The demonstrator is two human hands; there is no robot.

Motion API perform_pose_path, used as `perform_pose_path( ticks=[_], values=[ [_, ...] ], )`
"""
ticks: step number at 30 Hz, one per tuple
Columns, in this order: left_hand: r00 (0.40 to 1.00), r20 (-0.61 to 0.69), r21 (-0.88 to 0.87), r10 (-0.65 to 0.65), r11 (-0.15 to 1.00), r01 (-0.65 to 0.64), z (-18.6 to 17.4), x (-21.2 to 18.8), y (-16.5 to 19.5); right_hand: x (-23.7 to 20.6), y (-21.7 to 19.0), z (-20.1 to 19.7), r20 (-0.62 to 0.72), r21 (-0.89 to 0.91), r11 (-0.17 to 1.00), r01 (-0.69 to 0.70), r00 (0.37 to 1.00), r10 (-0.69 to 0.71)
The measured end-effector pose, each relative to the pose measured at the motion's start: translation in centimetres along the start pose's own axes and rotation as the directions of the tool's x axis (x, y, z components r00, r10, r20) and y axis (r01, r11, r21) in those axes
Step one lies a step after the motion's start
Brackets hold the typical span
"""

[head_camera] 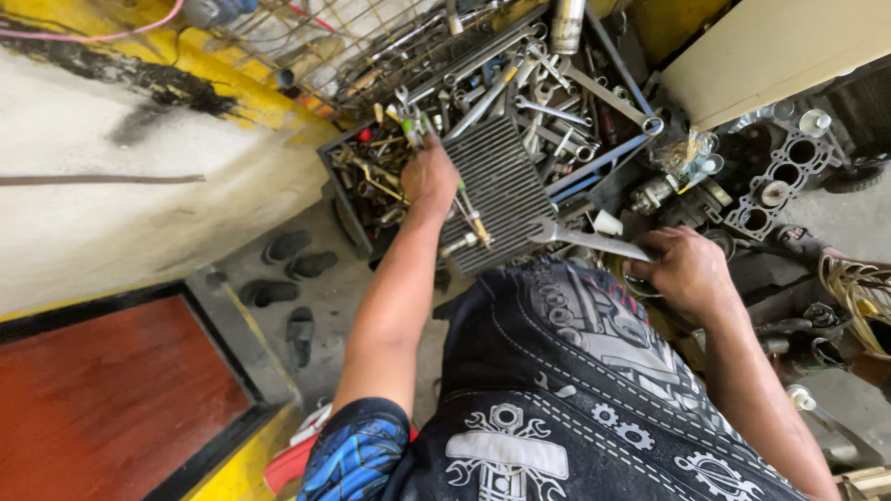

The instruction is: The person handles a refrigerant can, then picks up a car air conditioner evaporator and places it on a tool cart. They use wrenches to tighten fittings on the evaporator's pipes and repeatedly adjust the component on the cart.

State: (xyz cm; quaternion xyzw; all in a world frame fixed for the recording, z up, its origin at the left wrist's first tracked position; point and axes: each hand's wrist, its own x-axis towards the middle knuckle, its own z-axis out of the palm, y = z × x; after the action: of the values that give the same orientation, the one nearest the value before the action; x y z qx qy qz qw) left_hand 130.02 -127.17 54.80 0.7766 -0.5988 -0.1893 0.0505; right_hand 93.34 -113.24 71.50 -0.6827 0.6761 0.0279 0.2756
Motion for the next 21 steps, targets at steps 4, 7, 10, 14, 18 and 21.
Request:
perform_pose_path(
  ticks=[4, 7, 10, 14, 18, 21],
  values=[
    [0.999, -0.019, 0.068, 0.031, 0.997, -0.029, 0.1, 1.9, 1.4, -0.8, 2.5, 0.3, 0.028, 0.015, 1.000, -0.001, 1.000, 0.001],
    [0.987, -0.137, 0.086, 0.081, 0.994, -0.070, -2.5, 4.1, 2.3, -1.4, 4.7, 0.1, 0.038, 0.010, 0.999, -0.039, 0.999, 0.039],
    [0.972, -0.193, 0.101, 0.133, 0.988, -0.115, -7.0, 5.1, 3.6, -1.8, 7.1, -0.4, 0.010, 0.064, 0.994, -0.086, 0.996, 0.086],
    [0.918, -0.375, -0.230, 0.130, 0.946, -0.228, -11.8, 0.3, 3.4, -1.4, 10.2, 0.2, 0.034, 0.210, 0.932, -0.297, 0.954, 0.296],
    [0.984, 0.142, -0.918, -0.107, 0.358, 0.171, -11.5, -6.0, 4.0, 2.4, 13.1, 3.0, -0.035, 0.397, 0.892, -0.219, 0.967, 0.253],
    [0.983, 0.172, -0.982, -0.056, 0.067, 0.176, -7.2, -11.5, 6.2, 8.3, 13.3, 6.0, -0.093, 0.452, 0.877, -0.163, 0.969, 0.228]
  ],
)
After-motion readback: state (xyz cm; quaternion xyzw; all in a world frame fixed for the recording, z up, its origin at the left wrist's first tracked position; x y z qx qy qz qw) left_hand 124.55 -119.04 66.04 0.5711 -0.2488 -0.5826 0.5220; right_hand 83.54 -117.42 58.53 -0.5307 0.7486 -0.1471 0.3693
